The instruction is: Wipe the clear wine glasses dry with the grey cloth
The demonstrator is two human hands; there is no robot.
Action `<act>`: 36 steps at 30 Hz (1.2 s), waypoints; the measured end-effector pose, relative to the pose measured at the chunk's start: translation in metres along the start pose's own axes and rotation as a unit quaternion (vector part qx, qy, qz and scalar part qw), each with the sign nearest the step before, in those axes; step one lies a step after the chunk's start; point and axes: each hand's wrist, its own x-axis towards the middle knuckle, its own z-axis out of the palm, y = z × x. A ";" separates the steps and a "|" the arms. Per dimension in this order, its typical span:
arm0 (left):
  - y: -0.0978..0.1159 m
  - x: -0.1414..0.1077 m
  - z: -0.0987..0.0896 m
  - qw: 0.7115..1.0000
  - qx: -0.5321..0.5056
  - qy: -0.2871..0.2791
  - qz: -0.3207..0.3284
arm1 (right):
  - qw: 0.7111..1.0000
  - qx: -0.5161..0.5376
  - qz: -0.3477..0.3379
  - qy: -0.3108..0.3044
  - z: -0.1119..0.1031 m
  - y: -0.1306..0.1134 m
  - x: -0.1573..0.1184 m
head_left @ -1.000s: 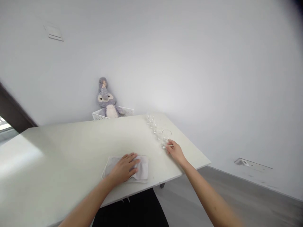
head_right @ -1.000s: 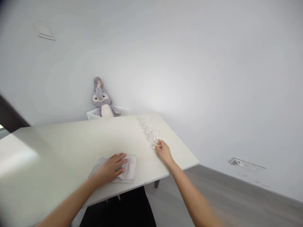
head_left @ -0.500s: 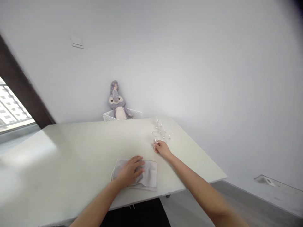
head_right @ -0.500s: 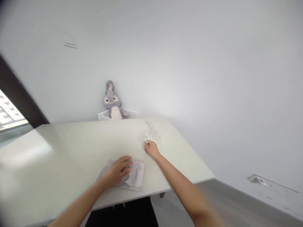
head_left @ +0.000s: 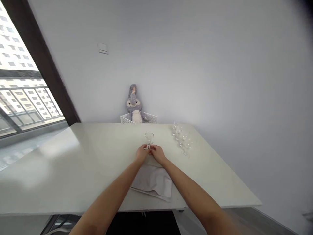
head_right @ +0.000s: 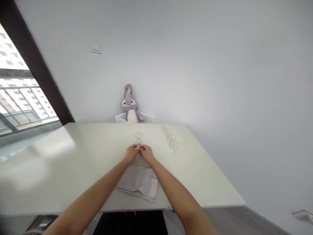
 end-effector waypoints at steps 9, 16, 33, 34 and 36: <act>-0.008 0.015 -0.007 0.997 0.051 0.052 0.006 | 0.999 0.031 0.008 -0.002 0.000 0.009 -0.004; -0.037 0.030 -0.069 0.983 0.107 0.141 -0.054 | 1.000 0.009 0.009 -0.006 -0.001 0.004 -0.009; -0.092 0.041 -0.150 0.918 0.160 0.330 -0.150 | 0.999 0.048 -0.017 -0.011 0.001 0.010 -0.008; -0.092 0.040 -0.148 0.916 0.160 0.341 -0.139 | 0.998 0.051 -0.018 -0.012 0.001 0.011 -0.007; -0.091 0.037 -0.145 0.908 0.158 0.369 -0.118 | 0.998 0.052 -0.014 -0.013 0.001 0.013 -0.006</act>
